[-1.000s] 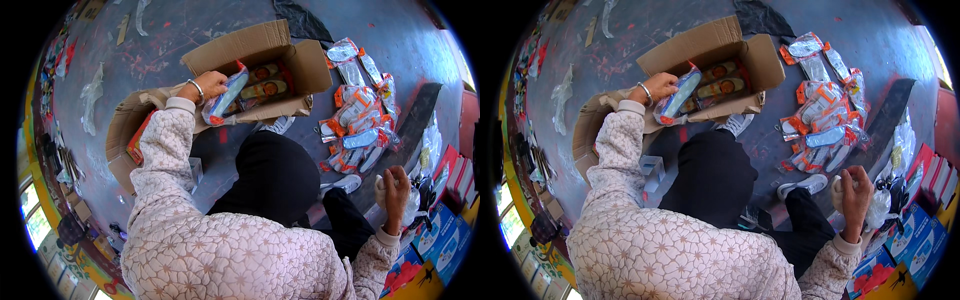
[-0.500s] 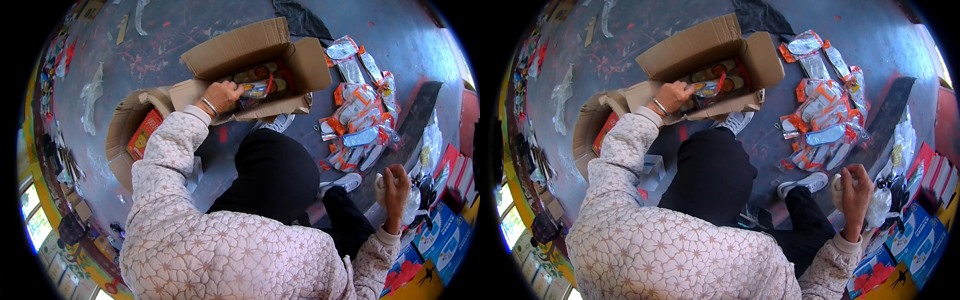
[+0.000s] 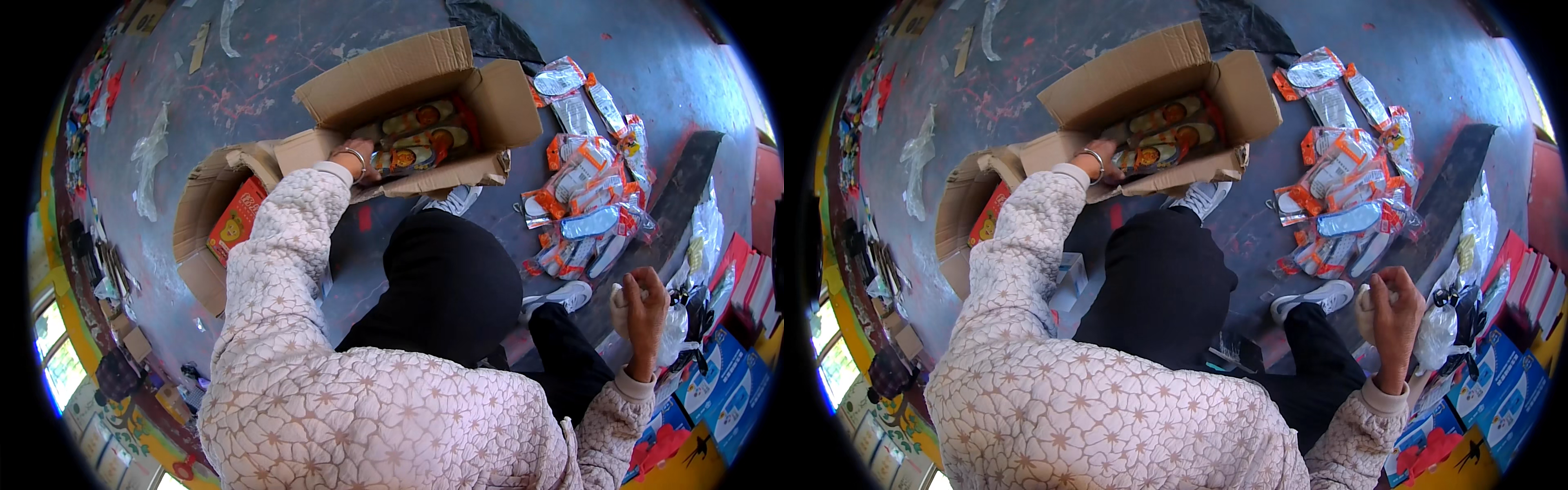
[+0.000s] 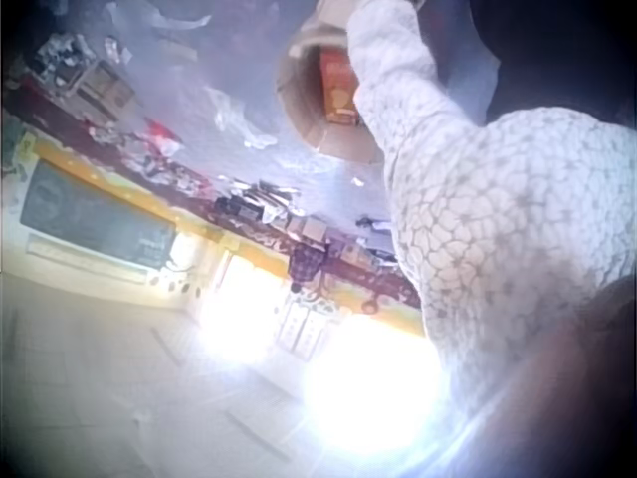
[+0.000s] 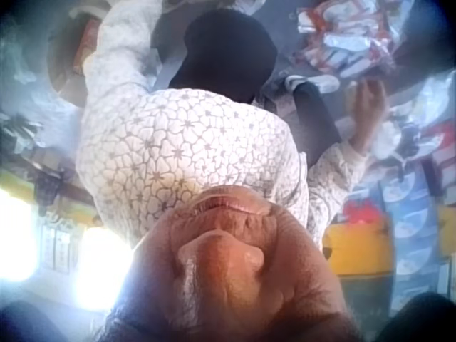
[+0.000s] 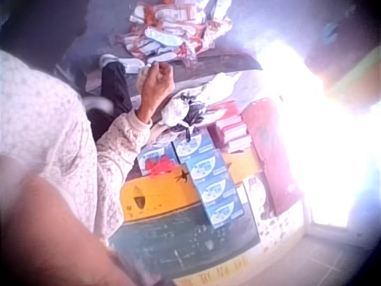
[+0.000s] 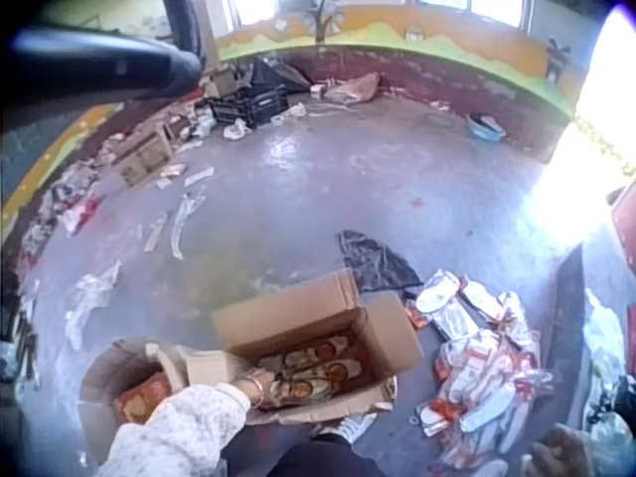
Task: The person sits on the floor and wipes the plastic packaging of packaged slippers with a cloth. They pick up individual packages, wipe them, and place them into a cardboard box.
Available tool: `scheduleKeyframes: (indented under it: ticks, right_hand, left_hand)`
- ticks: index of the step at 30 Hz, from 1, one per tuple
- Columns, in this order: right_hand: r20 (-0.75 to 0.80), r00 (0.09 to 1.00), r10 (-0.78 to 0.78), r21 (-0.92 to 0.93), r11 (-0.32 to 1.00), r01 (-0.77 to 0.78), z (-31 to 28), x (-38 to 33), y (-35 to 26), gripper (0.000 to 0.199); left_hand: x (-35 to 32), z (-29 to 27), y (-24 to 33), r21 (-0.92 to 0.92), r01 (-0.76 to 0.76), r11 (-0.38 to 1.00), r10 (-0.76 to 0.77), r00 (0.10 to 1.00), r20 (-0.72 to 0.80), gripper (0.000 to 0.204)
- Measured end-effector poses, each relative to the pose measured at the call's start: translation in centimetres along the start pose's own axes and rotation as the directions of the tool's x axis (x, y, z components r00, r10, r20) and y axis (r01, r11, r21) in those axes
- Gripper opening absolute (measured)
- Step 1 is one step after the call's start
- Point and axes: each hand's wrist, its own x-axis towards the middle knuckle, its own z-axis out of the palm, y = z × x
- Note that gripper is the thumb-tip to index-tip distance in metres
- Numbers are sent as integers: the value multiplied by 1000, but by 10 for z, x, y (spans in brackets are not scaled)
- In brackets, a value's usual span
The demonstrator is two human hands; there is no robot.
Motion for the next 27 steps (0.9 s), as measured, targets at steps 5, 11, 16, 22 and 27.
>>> scheduleKeyframes:
  ticks: [5,11,16,22,27]
  right_hand:
    - [-13,1000,-28,-5,1000,28,1,0,0,15]
    - [-7,999,-48,-18,999,48,1,1,-4,14]
    - [-13,999,-39,-27,999,38,-2,1,-6,12]
    - [-41,999,-27,36,999,28,-6,-3,-8,10]
    - [-126,990,-57,-13,998,55,-21,2,4,16]
  left_hand:
    - [35,31,5,-39,-28,999,27,1000,-15,71]
    - [44,45,20,177,-22,984,21,1000,6,59]
    - [43,34,23,310,-58,949,23,993,116,52]
    - [69,35,-6,186,-83,979,48,981,187,60]
    - [-4,-18,33,234,-7,972,51,981,-185,44]
